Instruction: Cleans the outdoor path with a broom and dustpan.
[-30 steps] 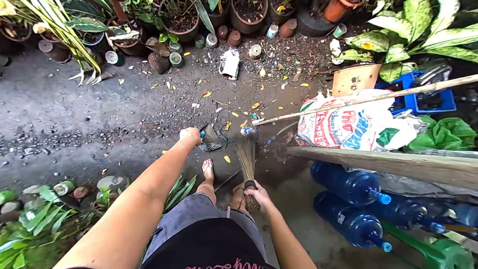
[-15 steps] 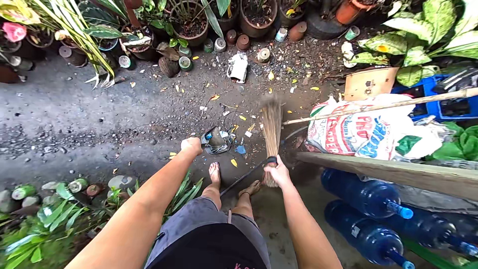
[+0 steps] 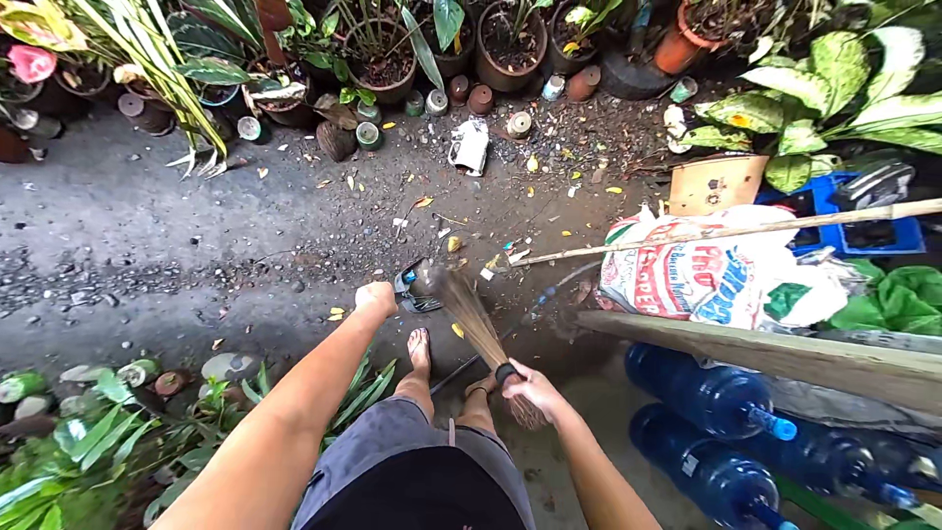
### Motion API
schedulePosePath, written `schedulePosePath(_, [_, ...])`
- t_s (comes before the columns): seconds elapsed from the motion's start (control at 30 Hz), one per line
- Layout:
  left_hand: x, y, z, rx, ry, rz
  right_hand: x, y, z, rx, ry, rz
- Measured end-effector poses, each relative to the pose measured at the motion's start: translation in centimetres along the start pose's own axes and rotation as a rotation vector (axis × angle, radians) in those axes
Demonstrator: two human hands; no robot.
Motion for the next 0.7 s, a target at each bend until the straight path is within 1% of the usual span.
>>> schedulePosePath(0.1, [-0.2, -0.2, 0.1, -0.006, -0.006, 0.003, 4.9, -0.1, -0.7, -0.025, 0.017, -0.004])
schedulePosePath(0.17, [-0.2, -0.1, -0.1, -0.011, -0.006, 0.003, 6.1, -0.1, -0.8, 0.064, 0.027, -0.085])
schedulePosePath(0.2, [-0.1, -0.1, -0.2, -0.014, -0.007, 0.001, 6.2, 0.0, -0.2, 0.157, 0.02, -0.136])
schedulePosePath(0.27, [-0.1, -0.2, -0.4, -0.024, -0.008, -0.001, 5.2, 0.4, 2.3, 0.442, -0.051, -0.221])
schedulePosePath(0.33, [-0.2, -0.3, -0.5, -0.038, -0.008, -0.003, 2.9, 1.6, 5.9, 0.711, -0.162, -0.261])
schedulePosePath(0.4, [-0.1, -0.3, -0.4, -0.041, -0.006, -0.006, 0.1, 3.8, 9.1, 0.821, -0.214, -0.312])
schedulePosePath(0.47, [0.1, -0.6, -0.1, -0.05, 0.005, -0.008, -2.9, 5.9, 11.2, 0.846, -0.252, -0.327])
schedulePosePath(0.57, [0.5, -0.8, -0.2, -0.059, 0.02, -0.004, -6.5, 7.6, 13.4, 0.791, -0.28, -0.271])
schedulePosePath(0.63, [0.8, -0.7, -0.1, -0.026, 0.015, 0.03, -8.1, 7.1, 13.8, 0.688, -0.254, -0.219])
schedulePosePath(0.7, [0.4, -0.7, 0.4, 0.117, -0.031, 0.089, -8.6, 5.6, 13.3, 0.595, -0.206, -0.137])
Point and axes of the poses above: each hand's wrist, its own x-axis away from the middle knuckle, its own y-axis out of the back of the hand, z = x × y, the point moved 5 cm from there along -x, towards the middle knuckle, and after that the axes turned 8 degrees about y, right-handed, at the moved point
